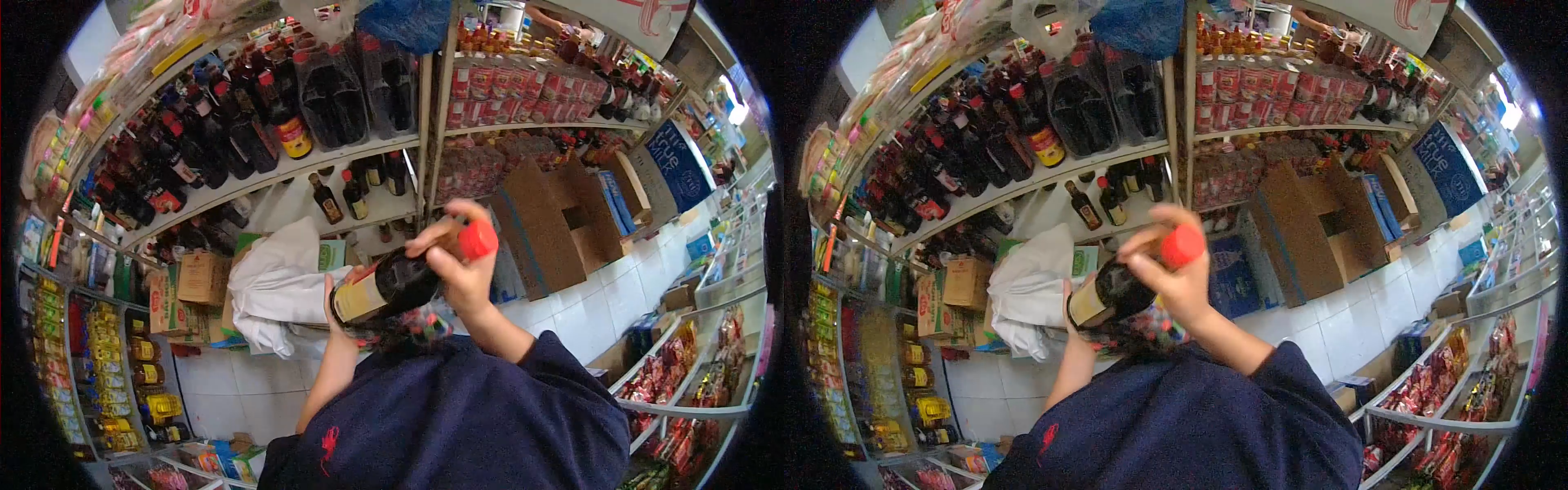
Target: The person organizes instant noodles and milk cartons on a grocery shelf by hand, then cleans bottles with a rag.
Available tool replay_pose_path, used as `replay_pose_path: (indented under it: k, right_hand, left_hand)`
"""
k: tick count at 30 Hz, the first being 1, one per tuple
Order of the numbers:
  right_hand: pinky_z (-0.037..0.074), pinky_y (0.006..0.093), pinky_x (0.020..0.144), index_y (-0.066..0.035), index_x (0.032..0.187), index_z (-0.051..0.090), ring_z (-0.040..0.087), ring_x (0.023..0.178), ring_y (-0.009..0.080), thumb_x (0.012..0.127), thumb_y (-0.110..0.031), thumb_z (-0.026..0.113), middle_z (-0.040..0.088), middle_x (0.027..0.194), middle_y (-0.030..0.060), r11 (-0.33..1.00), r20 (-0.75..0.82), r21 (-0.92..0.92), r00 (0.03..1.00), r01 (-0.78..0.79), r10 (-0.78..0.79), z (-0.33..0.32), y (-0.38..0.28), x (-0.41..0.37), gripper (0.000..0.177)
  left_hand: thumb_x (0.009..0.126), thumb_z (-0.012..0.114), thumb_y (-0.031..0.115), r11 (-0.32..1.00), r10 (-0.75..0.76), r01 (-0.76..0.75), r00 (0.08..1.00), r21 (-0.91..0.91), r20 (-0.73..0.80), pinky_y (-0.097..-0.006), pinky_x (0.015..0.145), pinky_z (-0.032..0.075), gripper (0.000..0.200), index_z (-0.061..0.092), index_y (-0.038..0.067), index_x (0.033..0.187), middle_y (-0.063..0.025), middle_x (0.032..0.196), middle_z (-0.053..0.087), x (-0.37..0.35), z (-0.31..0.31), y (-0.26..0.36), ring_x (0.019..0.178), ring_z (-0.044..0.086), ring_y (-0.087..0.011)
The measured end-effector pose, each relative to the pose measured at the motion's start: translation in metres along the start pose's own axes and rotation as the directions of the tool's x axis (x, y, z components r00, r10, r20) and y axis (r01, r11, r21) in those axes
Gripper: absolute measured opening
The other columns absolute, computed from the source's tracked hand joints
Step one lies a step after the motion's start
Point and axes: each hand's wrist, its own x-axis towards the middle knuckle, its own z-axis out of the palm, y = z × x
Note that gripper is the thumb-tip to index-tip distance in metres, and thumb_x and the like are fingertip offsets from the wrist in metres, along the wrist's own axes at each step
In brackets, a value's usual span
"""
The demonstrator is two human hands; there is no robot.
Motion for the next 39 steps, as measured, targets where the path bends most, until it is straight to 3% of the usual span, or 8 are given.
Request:
replay_pose_path:
  k: [4, 11, 14, 17, 26, 30, 32, 39]
  right_hand:
    - [0.042, 0.0372, 0.077, -0.007, 0.097, 0.041, 0.051, 0.065, 0.0192, 0.077, -0.008, 0.056, 0.047, 0.065, 0.0048, 0.934, -0.255, 0.355, 0.959, -0.026, 0.124, -0.023, 0.021, 0.000, 0.025]
    - [0.037, 0.0328, 0.063, -0.011, 0.074, 0.041, 0.041, 0.051, 0.0160, 0.080, -0.039, 0.050, 0.038, 0.052, 0.0013, 0.844, 0.046, 0.534, 0.998, -0.053, 0.034, -0.043, 0.016, 0.022, 0.030]
    - [0.035, 0.0309, 0.059, -0.012, 0.071, 0.039, 0.040, 0.047, 0.0140, 0.077, -0.042, 0.052, 0.037, 0.049, -0.0002, 0.805, 0.135, 0.589, 0.991, -0.069, -0.014, -0.048, 0.011, 0.035, 0.033]
    - [0.035, 0.0299, 0.053, -0.012, 0.068, 0.039, 0.036, 0.041, 0.0129, 0.074, -0.037, 0.054, 0.036, 0.045, -0.0003, 0.811, 0.190, 0.583, 0.978, -0.043, -0.085, -0.055, 0.013, 0.041, 0.030]
    - [0.034, 0.0299, 0.046, -0.010, 0.069, 0.041, 0.035, 0.036, 0.0125, 0.074, -0.028, 0.051, 0.037, 0.043, 0.0000, 0.801, 0.314, 0.592, 0.941, -0.090, -0.127, -0.073, 0.014, 0.050, 0.021]
    - [0.038, 0.0323, 0.044, -0.008, 0.071, 0.042, 0.037, 0.034, 0.0128, 0.074, -0.026, 0.050, 0.039, 0.042, 0.0004, 0.773, 0.415, 0.620, 0.892, -0.135, -0.177, -0.073, 0.013, 0.055, 0.020]
    - [0.037, 0.0258, 0.040, -0.009, 0.070, 0.040, 0.039, 0.033, 0.0093, 0.077, -0.027, 0.049, 0.040, 0.042, -0.0020, 0.819, 0.410, 0.567, 0.893, -0.090, -0.186, -0.056, 0.012, 0.049, 0.021]
    - [0.040, 0.0304, 0.046, 0.000, 0.065, 0.044, 0.046, 0.042, 0.0187, 0.063, -0.011, 0.065, 0.047, 0.050, 0.0104, 0.930, 0.365, 0.316, 0.929, -0.190, 0.066, -0.035, 0.033, 0.015, 0.024]
  left_hand:
    - [0.084, 0.034, 0.054, 0.957, 0.282, -0.267, 0.947, -0.113, 0.153, -0.0431, 0.086, 0.042, 0.065, 0.046, -0.003, 0.112, -0.0180, 0.106, 0.055, -0.002, -0.004, 0.006, 0.098, 0.053, -0.0312]
    - [0.081, 0.035, 0.060, 0.997, -0.011, 0.010, 1.000, -0.072, -0.009, -0.0432, 0.093, 0.036, 0.072, 0.048, -0.005, 0.110, -0.0194, 0.112, 0.052, 0.008, 0.001, 0.003, 0.105, 0.050, -0.0317]
    - [0.080, 0.034, 0.062, 0.977, -0.098, 0.144, 0.956, -0.154, 0.276, -0.0442, 0.092, 0.036, 0.074, 0.049, -0.005, 0.108, -0.0197, 0.113, 0.052, 0.011, 0.031, 0.012, 0.104, 0.050, -0.0330]
    - [0.082, 0.034, 0.059, 0.964, -0.240, 0.242, 0.970, 0.108, -0.030, -0.0381, 0.081, 0.046, 0.066, 0.052, -0.002, 0.099, -0.0179, 0.099, 0.059, 0.013, 0.039, 0.023, 0.089, 0.059, -0.0301]
    - [0.089, 0.035, 0.044, 0.897, -0.042, -0.005, 0.994, 0.443, 0.096, -0.0291, 0.081, 0.043, 0.051, 0.055, -0.002, 0.098, -0.0118, 0.095, 0.059, 0.008, 0.029, 0.019, 0.089, 0.056, -0.0179]
    - [0.091, 0.035, 0.039, 0.596, 0.023, -0.079, 0.996, 0.799, 0.082, -0.0278, 0.084, 0.040, 0.050, 0.055, -0.005, 0.103, -0.0128, 0.099, 0.059, -0.002, 0.061, 0.015, 0.091, 0.054, -0.0160]
    - [0.092, 0.033, 0.036, 0.220, 0.086, -0.224, 0.974, 0.950, 0.210, -0.0276, 0.085, 0.039, 0.048, 0.054, -0.004, 0.106, -0.0125, 0.101, 0.059, 0.002, 0.071, 0.004, 0.092, 0.054, -0.0165]
    - [0.092, 0.020, 0.044, 0.050, 0.251, -0.348, 0.911, 0.936, 0.326, -0.0293, 0.079, 0.040, 0.052, 0.047, 0.006, 0.115, -0.0147, 0.097, 0.060, 0.007, 0.138, -0.016, 0.089, 0.057, -0.0208]
